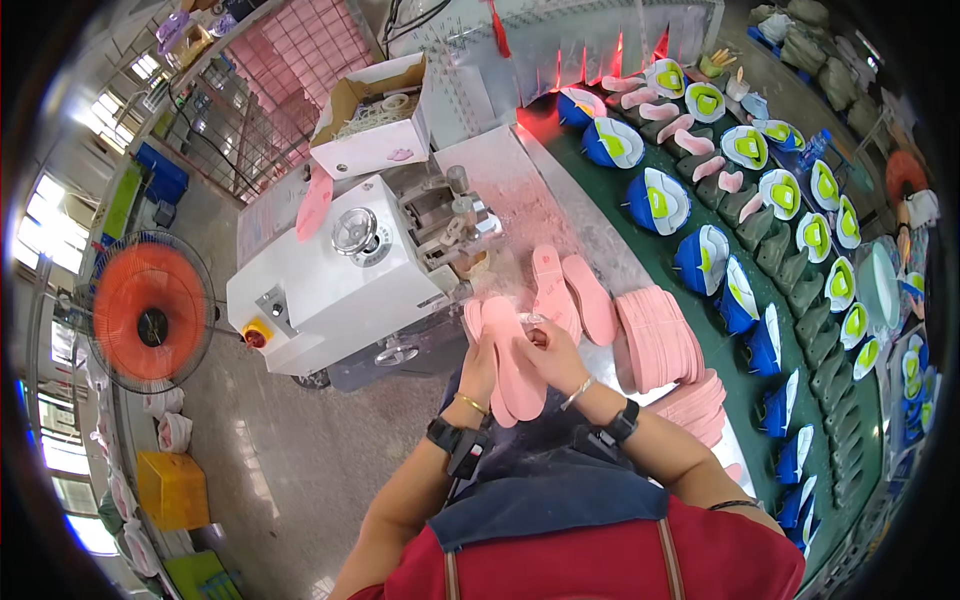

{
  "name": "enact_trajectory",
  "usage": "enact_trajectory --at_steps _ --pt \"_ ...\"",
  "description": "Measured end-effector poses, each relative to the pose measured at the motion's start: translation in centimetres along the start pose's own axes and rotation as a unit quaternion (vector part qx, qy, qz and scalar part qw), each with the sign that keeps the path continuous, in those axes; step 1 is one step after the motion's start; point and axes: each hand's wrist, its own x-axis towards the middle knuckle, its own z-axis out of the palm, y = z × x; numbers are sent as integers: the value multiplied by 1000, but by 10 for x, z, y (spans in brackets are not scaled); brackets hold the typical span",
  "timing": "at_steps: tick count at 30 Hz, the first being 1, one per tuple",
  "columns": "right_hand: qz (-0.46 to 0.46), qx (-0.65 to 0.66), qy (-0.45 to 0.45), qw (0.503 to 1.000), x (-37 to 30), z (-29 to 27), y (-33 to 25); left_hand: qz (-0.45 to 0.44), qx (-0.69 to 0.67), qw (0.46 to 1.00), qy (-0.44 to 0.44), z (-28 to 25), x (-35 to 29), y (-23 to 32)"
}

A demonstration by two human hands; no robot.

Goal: Applying adhesive to shoe soles using an industrial gluing machine in a factory setting.

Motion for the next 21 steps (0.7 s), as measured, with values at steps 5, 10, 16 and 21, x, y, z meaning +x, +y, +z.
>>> enact_trajectory --at_steps 5,10,16,21 --pt "-14 49 79 996 82 -20 3 -160 -134 975 -72 -18 -43 18" --pt "-56 -160 116 979 174 -17 -12 -284 -185 926 -163 -26 -84 9" --pt "115 -102 73 985 162 -37 -54 -286 -231 913 -174 -34 -87 15" --pt "-105 -504 197 834 154 -46 -65 -238 -177 947 -125 -35 -77 16"
